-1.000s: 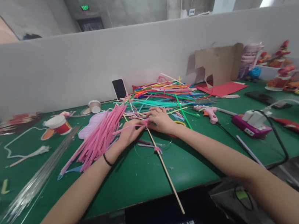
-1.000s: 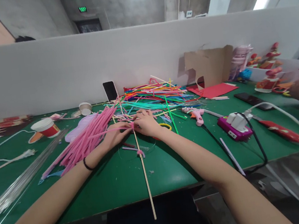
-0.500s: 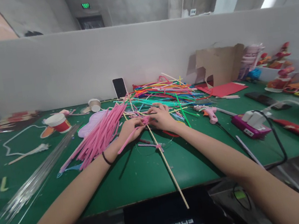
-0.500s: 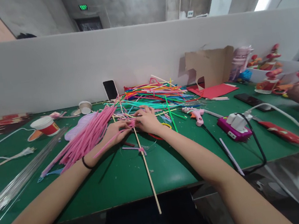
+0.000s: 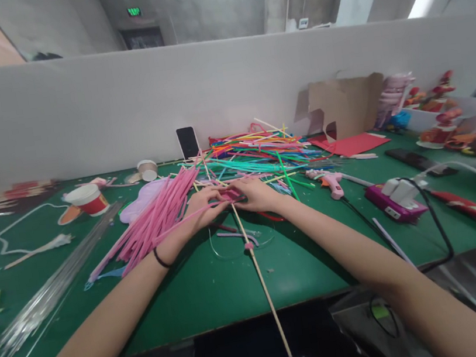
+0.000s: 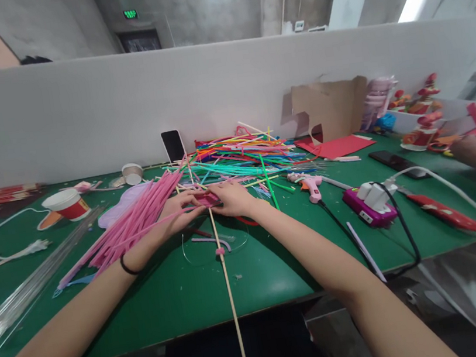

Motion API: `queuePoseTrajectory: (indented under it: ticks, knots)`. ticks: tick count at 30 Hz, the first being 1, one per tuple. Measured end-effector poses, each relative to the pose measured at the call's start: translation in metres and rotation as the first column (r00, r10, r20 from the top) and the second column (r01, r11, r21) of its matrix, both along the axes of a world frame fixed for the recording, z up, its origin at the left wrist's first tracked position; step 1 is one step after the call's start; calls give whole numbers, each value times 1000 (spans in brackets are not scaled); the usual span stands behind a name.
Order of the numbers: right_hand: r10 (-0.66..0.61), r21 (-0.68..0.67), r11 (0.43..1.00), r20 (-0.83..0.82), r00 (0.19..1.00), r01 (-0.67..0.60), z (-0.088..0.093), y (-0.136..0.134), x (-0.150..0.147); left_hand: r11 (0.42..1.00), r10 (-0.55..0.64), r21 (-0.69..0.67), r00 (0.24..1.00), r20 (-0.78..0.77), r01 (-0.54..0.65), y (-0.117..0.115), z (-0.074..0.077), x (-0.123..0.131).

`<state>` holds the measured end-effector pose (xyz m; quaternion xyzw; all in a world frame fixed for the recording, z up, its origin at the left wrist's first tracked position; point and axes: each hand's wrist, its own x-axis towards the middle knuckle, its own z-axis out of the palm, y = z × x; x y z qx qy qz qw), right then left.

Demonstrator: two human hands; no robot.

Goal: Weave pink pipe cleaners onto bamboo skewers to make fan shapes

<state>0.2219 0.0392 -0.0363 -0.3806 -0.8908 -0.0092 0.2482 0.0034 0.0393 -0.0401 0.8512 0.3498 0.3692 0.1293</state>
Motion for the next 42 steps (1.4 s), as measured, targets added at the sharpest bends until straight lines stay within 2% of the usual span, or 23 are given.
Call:
queuePoseTrajectory:
  ticks: [4, 7, 16, 20, 23, 26, 28, 30, 32, 34, 37, 40, 42]
  knots:
    - [41, -24, 999, -10, 999, -41, -2, 3, 1, 999, -42, 21, 992, -118, 45, -3, 1, 3]
    - [52, -13, 999, -2, 999, -52, -1, 4, -1, 1000, 8, 12, 988, -151, -7, -6, 1, 6]
    - [77, 4, 997, -83, 994, -77, -3, 6, -4, 999, 35, -2, 996, -84, -36, -10, 6, 6]
    - [105, 24, 994, -180, 978, -103, 5, 5, -7, 998, 65, -16, 998, 1, -65, -4, 10, 4]
    - [60, -50, 996, -290, 955, -77, 18, 9, -5, 989, 49, -142, 997, 57, -41, 3, 25, -4]
    - [-23, -263, 961, -399, 917, -90, 36, 17, -1, 940, -27, -335, 990, 136, 71, 10, 49, -14]
    - [-34, -375, 914, -456, 889, -157, 50, 23, 2, 830, -33, -526, 960, 280, 182, 14, 67, -19]
    - [-6, -402, 883, -527, 850, -243, 63, 27, 1, 723, 9, -638, 920, 391, 264, 16, 84, -20]
    - [29, -382, 869, -595, 803, -314, 76, 28, -2, 673, 18, -690, 926, 378, 269, 16, 99, -16]
    - [44, -362, 863, -641, 766, -352, 89, 25, -6, 663, -46, -709, 959, 279, 238, 14, 112, -9]
    - [8, -377, 852, -686, 728, -364, 104, 17, -5, 711, -127, -657, 965, 229, 249, 9, 127, -3]
    - [-17, -410, 808, -734, 679, -423, 115, 8, 7, 756, -140, -600, 960, 244, 263, 3, 134, -4]
    - [-37, -431, 765, -772, 635, -479, 121, 1, 17, 760, -150, -588, 955, 256, 277, 1, 135, -7]
